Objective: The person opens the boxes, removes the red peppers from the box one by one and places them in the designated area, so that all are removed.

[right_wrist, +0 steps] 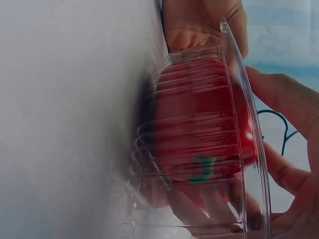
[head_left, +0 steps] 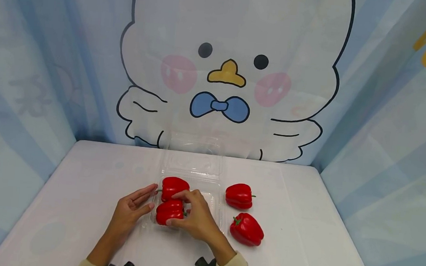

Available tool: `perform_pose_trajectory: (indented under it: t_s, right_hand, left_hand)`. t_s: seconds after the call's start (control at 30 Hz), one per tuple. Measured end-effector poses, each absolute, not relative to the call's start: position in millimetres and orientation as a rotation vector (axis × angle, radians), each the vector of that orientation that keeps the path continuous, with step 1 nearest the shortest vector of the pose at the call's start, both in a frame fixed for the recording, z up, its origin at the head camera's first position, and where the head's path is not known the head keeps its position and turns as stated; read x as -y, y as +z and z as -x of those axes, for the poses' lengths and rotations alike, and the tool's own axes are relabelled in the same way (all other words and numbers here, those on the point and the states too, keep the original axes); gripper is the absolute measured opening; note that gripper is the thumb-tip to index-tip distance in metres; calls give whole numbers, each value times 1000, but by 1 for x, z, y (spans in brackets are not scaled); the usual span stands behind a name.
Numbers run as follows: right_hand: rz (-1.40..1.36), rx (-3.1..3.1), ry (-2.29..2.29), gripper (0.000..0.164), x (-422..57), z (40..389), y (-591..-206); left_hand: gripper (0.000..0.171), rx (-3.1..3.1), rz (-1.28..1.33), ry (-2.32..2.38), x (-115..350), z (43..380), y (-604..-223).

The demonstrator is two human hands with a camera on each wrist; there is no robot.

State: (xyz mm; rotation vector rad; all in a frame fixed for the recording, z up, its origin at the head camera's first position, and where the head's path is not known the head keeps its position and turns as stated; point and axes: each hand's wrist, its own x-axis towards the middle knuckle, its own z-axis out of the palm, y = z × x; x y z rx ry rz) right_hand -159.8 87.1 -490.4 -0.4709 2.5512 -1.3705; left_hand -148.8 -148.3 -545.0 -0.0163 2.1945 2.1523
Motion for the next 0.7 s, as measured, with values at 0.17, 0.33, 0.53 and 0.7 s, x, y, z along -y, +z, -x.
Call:
perform_pose_trajectory:
  t_s: [0.17,0.33,0.53,0.7]
  right_hand:
    - [470,-2548,-1326,58,-84,161,-491]
    - [464,-2539,-1330,58,-84,161,-490]
    - [465,-2533,-1342,58,-84,163,-492]
    - [452,-2529,-1362,57,-84,164,-493]
  left_hand:
    - [60,-2188,27,2157,148,149,-546]
    - [59,-2194,25,2159,148,149,-547]
    - [59,-2191,32,2155,148,149,-546]
    - [60,-2190,34,2154,148,149,-544]
